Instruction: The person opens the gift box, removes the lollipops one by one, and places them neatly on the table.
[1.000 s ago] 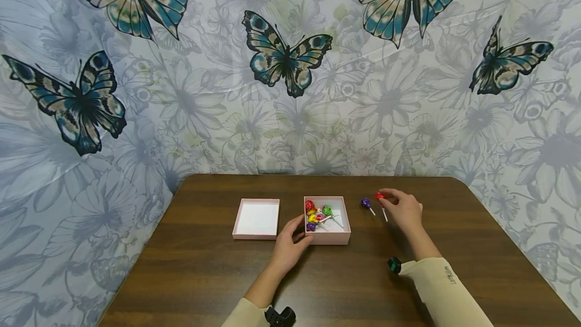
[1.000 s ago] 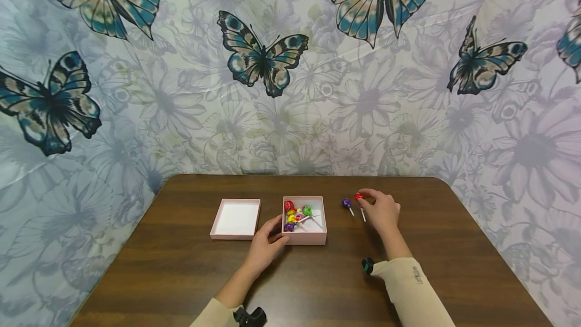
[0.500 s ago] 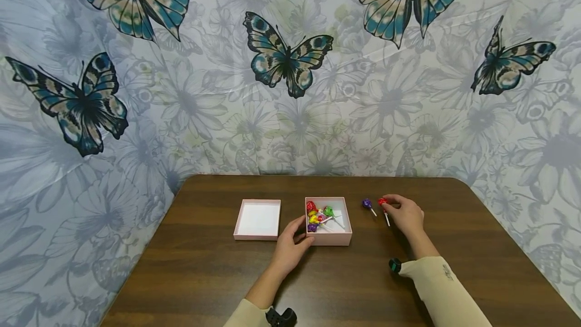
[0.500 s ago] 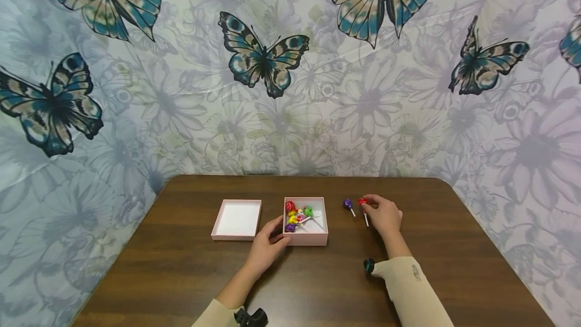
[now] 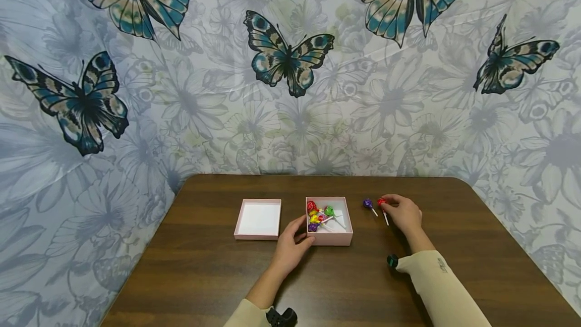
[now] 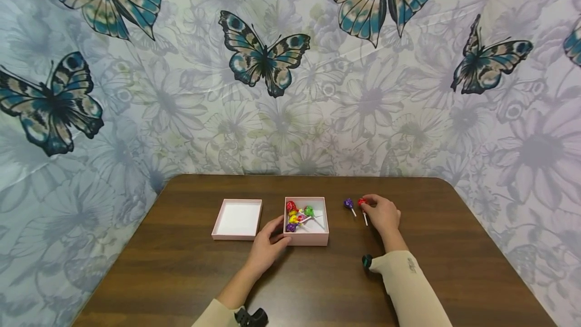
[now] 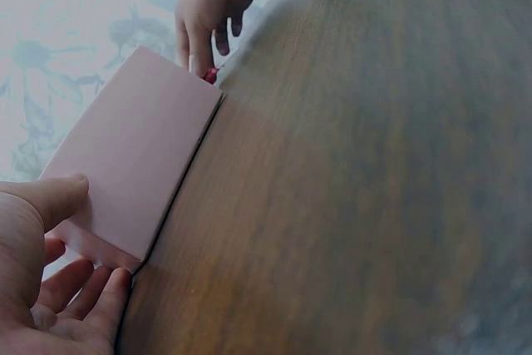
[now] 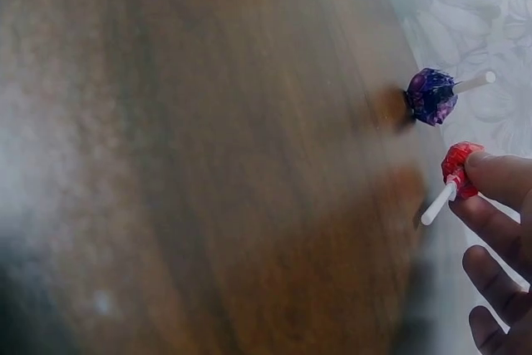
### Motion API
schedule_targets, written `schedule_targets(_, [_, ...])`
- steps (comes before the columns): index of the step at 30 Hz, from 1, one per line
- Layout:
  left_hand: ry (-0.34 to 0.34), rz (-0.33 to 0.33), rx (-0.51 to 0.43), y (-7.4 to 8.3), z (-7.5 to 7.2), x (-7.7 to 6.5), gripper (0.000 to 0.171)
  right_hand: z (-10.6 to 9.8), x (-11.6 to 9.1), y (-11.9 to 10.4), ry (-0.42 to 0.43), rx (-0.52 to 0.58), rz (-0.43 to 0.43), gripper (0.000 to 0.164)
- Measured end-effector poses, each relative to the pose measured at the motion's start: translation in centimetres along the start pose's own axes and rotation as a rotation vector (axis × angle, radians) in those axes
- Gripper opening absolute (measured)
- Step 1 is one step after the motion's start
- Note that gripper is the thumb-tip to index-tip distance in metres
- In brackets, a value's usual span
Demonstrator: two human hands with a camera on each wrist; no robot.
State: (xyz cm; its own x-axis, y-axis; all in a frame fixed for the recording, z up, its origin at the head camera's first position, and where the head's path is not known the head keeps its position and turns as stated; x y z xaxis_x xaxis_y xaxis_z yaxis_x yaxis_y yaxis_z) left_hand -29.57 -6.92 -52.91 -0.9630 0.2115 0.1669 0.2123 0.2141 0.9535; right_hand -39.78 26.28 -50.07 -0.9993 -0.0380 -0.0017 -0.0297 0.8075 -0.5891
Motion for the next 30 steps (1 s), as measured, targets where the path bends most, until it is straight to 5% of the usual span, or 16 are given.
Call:
schedule_targets(9, [0.007, 0.046, 0.004, 0.14, -0.06, 0.00, 0.061, 0.46, 0.63, 0.37, -0.003, -0.020, 0.004, 0.036])
schedule_targets(30, [-0.001, 0.011, -0.016, 0.13, -0.01, -0.05, 0.062, 0.61, 0.63, 0.22, 0.002, -0.025, -0.004, 0.034])
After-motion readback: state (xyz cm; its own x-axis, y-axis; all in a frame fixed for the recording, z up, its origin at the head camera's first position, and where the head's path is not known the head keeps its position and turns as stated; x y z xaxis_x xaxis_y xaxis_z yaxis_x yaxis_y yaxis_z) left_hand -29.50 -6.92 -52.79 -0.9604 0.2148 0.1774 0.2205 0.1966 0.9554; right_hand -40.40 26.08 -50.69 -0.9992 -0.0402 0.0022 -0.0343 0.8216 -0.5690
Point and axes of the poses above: each hand's wrist, its own x-axis towards the middle knuckle, its own z-axis out of the palm, y = z × x, the point moved 8 cm from there along x, towards the middle knuckle, and after that the axes turned 9 degrees about -y, right-handed, at the moved point
